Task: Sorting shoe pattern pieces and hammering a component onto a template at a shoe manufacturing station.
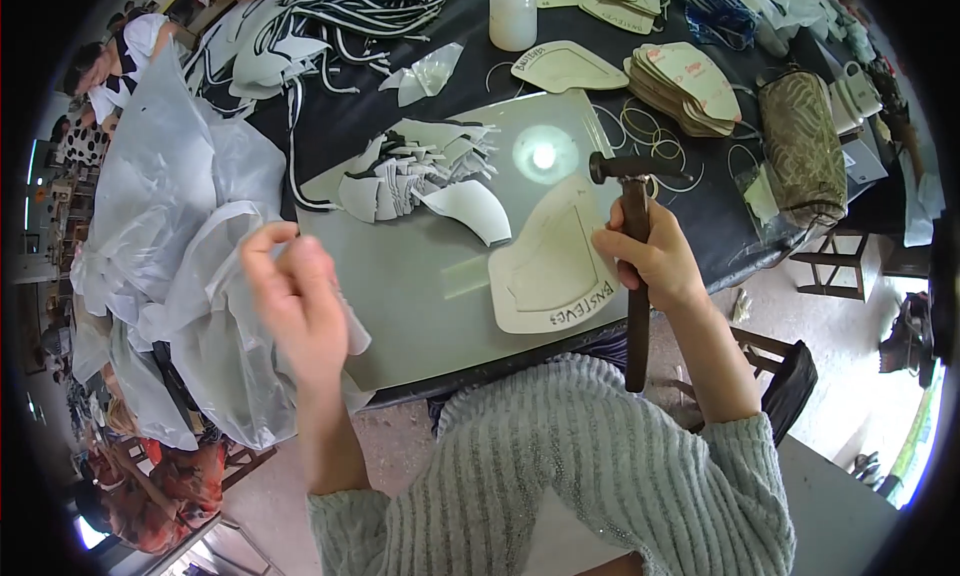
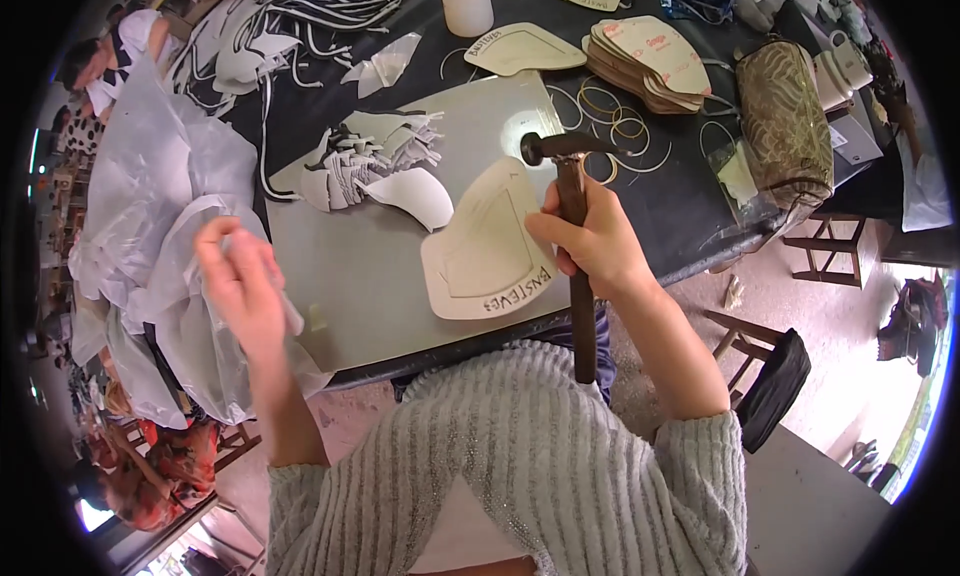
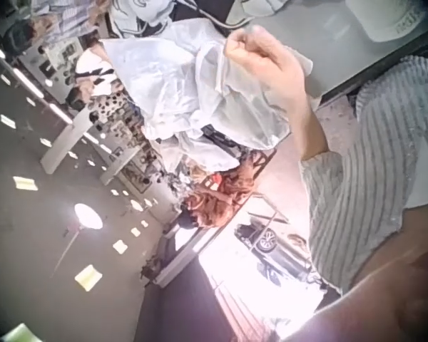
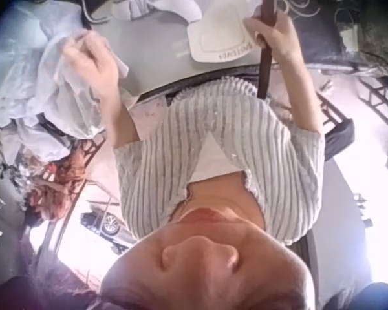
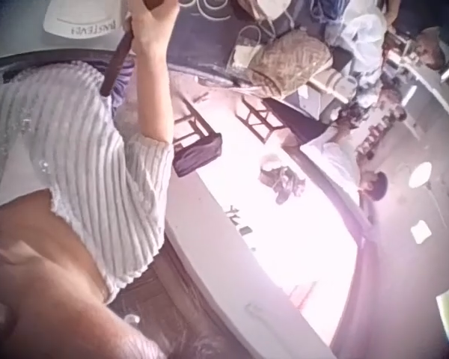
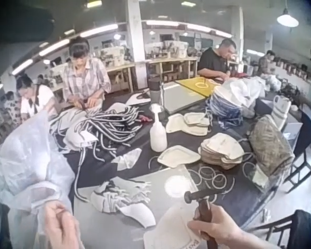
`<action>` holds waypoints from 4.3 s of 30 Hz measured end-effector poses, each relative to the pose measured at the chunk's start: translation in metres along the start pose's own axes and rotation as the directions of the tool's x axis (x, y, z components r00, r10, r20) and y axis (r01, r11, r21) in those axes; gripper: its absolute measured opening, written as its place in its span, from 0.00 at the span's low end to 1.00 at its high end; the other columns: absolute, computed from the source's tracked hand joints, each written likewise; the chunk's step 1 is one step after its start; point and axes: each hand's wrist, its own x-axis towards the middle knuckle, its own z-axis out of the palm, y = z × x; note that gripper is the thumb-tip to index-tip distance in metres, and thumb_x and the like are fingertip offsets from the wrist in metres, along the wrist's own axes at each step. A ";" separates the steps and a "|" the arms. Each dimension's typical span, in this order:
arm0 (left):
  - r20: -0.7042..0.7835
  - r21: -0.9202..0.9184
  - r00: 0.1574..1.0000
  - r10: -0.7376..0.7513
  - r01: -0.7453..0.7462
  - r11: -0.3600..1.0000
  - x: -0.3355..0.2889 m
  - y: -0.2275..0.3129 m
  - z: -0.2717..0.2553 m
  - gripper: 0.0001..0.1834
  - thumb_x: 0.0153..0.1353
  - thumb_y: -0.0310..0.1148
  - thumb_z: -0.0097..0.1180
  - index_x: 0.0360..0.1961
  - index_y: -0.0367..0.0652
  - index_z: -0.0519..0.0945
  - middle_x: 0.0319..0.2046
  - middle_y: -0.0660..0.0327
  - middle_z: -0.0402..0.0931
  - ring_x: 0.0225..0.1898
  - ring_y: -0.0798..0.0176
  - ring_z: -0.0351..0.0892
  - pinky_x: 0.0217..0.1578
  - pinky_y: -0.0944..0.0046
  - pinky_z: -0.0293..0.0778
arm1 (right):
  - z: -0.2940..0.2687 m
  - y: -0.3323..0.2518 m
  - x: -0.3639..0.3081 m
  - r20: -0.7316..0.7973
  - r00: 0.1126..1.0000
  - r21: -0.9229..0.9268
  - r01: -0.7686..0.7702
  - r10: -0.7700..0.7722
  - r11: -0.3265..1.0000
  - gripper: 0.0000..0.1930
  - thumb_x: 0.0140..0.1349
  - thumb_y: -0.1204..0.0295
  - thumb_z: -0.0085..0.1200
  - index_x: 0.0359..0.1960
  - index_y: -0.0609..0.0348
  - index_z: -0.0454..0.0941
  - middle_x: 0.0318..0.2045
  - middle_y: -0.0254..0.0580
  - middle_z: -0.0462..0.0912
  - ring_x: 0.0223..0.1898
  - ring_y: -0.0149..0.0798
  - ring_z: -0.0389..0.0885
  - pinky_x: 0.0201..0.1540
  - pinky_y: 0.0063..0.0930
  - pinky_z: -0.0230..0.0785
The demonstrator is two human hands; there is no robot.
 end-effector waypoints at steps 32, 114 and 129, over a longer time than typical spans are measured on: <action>0.632 -0.271 0.744 -0.215 0.472 0.839 -0.022 -0.014 0.095 0.22 0.59 0.21 0.59 0.54 0.31 0.68 0.31 0.61 0.77 0.30 0.75 0.75 0.31 0.76 0.70 | 0.024 -0.004 0.018 0.160 0.987 0.020 0.025 -0.028 0.999 0.17 0.49 0.82 0.66 0.31 0.58 0.66 0.26 0.32 0.70 0.16 0.20 0.64 0.13 0.16 0.51; 0.681 0.311 0.679 0.275 -0.609 0.730 -0.124 -0.056 0.061 0.23 0.46 0.26 0.62 0.48 0.43 0.82 0.41 0.63 0.73 0.43 0.59 0.73 0.44 0.58 0.68 | 0.010 0.029 0.020 0.312 0.949 -0.683 0.258 -0.046 0.683 0.11 0.49 0.75 0.63 0.31 0.64 0.73 0.20 0.39 0.74 0.22 0.30 0.73 0.27 0.29 0.66; 0.739 0.244 0.608 0.289 -0.642 0.727 -0.116 -0.043 0.109 0.19 0.52 0.28 0.56 0.46 0.34 0.79 0.47 0.57 0.74 0.47 0.57 0.73 0.46 0.58 0.71 | 0.014 0.035 0.020 0.431 0.886 -0.725 0.453 -0.171 0.519 0.07 0.52 0.79 0.56 0.32 0.65 0.73 0.26 0.53 0.77 0.30 0.57 0.76 0.34 0.44 0.69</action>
